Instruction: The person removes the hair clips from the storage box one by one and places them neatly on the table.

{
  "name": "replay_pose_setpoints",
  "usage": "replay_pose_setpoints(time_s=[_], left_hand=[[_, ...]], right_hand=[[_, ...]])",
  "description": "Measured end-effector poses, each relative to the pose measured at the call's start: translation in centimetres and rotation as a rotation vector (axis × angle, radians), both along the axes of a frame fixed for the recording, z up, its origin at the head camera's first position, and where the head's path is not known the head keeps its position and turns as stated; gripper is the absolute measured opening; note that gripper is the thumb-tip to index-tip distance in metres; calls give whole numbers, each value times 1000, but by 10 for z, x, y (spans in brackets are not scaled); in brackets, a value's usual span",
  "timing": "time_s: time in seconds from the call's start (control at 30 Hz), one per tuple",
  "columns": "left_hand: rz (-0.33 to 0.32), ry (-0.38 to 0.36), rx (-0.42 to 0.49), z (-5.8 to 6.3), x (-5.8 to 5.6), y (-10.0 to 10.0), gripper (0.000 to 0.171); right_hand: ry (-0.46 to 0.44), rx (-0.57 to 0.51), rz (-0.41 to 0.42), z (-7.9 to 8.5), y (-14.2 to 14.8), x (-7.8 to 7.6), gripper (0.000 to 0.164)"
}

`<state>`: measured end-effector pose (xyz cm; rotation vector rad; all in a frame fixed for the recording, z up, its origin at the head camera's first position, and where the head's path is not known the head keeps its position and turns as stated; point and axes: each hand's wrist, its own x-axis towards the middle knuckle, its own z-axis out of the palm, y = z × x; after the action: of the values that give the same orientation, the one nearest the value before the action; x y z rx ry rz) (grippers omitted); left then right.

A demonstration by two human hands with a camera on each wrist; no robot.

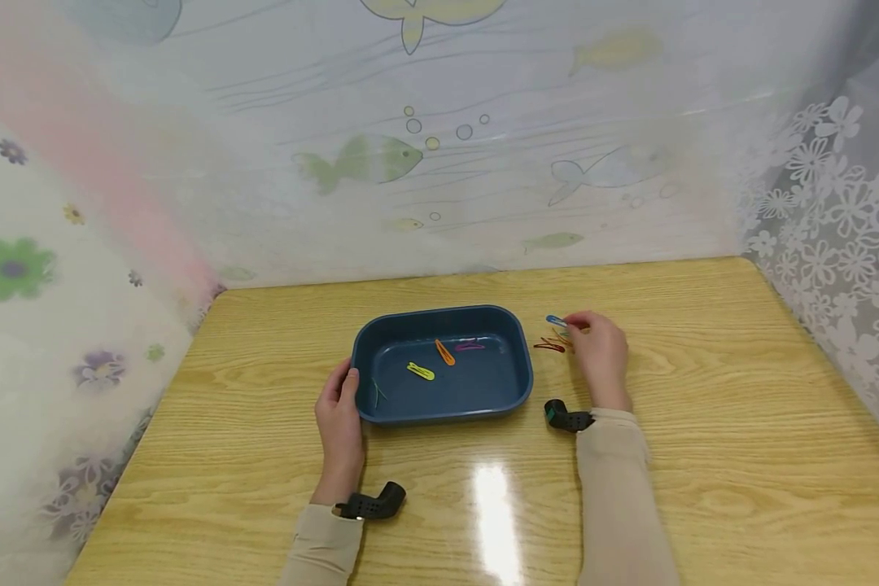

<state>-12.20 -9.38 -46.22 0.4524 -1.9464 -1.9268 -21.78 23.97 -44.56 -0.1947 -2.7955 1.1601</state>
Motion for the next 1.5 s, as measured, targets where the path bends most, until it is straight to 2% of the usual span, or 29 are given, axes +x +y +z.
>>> replay_pose_setpoints(time_s=[0.3,0.83,1.5], left_hand=[[9,8,9,2,1,0,34],[3,1,16,2,1,0,36],[1,-2,12,2,1,1,37]], right_hand=[[-22,-2,-7,-5,-2,-1,24],[-11,57,7,-4,-2,-2,24],[15,8,58,-7,0,-1,27]])
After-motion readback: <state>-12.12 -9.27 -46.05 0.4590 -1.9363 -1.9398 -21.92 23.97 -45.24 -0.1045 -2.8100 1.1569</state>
